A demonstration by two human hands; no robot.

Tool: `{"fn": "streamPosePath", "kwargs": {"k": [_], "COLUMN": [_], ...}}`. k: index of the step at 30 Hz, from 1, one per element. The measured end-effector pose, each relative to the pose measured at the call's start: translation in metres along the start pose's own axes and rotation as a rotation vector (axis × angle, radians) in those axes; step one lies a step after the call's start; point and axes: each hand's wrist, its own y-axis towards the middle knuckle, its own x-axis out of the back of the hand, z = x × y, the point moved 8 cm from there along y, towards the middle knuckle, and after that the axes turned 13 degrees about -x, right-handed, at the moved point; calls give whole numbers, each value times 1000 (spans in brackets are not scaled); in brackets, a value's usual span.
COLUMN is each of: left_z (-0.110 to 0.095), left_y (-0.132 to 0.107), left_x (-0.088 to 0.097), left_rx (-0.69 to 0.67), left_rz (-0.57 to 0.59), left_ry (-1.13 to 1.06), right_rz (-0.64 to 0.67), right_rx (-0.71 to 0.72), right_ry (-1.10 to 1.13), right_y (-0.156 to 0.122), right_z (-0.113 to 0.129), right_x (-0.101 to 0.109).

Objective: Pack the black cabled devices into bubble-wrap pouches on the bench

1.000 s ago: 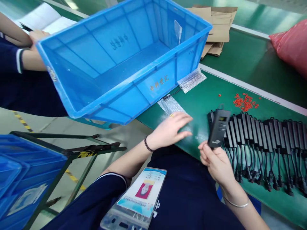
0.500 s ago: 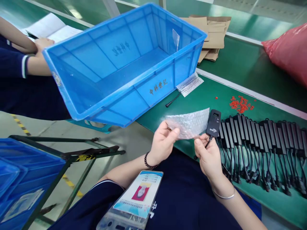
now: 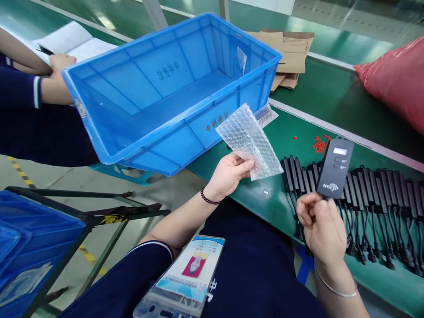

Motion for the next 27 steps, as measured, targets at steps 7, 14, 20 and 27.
{"fn": "streamPosePath", "kwargs": {"k": [7,14,20,27], "left_z": [7,17,24,38], "left_y": [6,-5,-22,-41], "left_x": [-7,-28,-34,-39], "left_rx": [-79,72,193,188], "left_rz": [-163,15,183,229], "left_ry": [-129,-219,-118,18], "right_rz": [223,368,367,268], "right_rx": [-24,-40,-174,-257], "right_ry": [-291,-425,-507,-423], "right_y": [-29,-24,-16,-2], "right_z": [-35,-35,-43,-55], "right_x": [-17,-31,-29,-33]}}
